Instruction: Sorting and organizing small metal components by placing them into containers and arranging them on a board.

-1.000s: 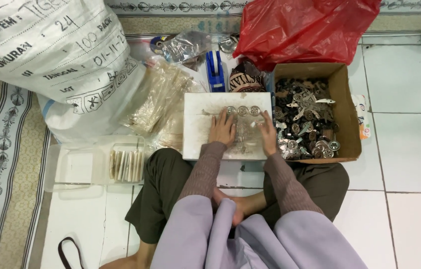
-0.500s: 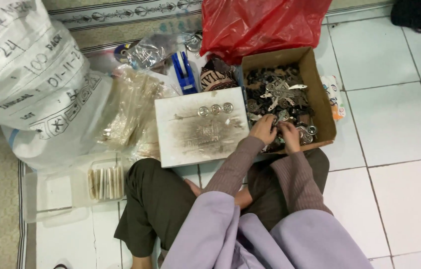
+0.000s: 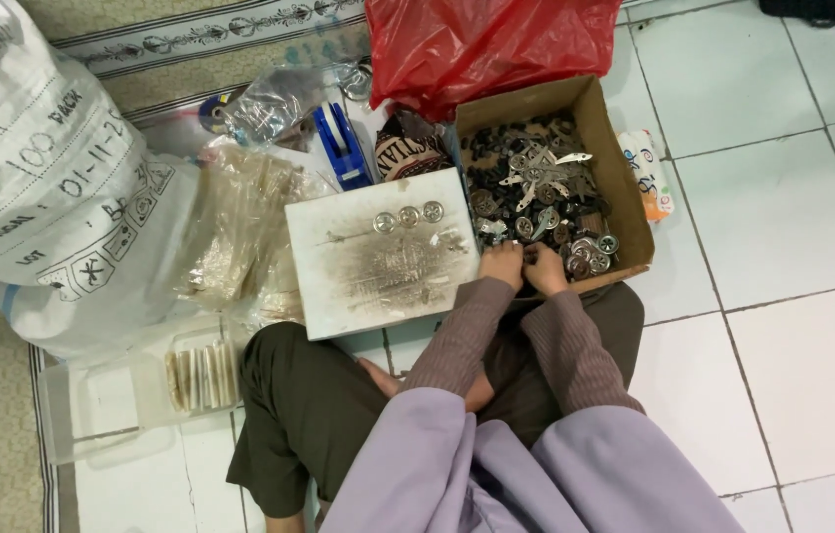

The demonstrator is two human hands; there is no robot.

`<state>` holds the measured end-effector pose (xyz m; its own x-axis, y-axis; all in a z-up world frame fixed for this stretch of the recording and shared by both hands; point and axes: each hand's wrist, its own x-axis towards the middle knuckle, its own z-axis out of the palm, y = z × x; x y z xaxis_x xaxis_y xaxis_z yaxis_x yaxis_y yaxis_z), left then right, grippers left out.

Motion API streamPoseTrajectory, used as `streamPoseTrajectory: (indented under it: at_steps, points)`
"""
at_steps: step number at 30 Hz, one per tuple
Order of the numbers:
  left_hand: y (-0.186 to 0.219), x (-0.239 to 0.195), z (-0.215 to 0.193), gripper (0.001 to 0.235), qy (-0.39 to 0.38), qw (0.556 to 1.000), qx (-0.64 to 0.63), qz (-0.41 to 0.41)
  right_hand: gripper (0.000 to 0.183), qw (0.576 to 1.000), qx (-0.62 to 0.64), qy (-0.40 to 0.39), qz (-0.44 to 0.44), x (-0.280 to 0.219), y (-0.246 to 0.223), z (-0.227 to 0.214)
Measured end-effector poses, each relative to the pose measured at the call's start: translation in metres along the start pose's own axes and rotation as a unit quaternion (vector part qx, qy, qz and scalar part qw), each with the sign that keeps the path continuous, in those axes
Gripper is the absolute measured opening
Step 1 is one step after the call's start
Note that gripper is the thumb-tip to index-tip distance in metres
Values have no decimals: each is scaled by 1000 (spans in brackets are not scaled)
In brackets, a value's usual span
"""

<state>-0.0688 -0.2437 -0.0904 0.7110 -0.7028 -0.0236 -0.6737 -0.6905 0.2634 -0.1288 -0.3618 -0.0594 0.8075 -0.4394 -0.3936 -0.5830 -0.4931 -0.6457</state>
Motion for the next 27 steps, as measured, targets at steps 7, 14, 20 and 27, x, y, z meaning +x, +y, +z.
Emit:
streamPoseTrajectory:
  at_steps: [7, 14, 20, 27]
  points:
    - [6, -17, -58, 34, 155, 986, -59, -10, 24, 950, 304, 64, -22, -39, -50, -26]
    - [5, -36, -131, 28, 39, 932, -352, -80, 26, 867, 496, 51, -13, -47, -57, -35]
    - [-57, -25, -79, 24, 62, 840, -522, -132, 23, 877, 477, 26, -50, -48, -78, -14]
    - [-123, -69, -107, 28, 79, 817, -527, -222, 24, 954, 244, 63, -164, -47, -130, 41]
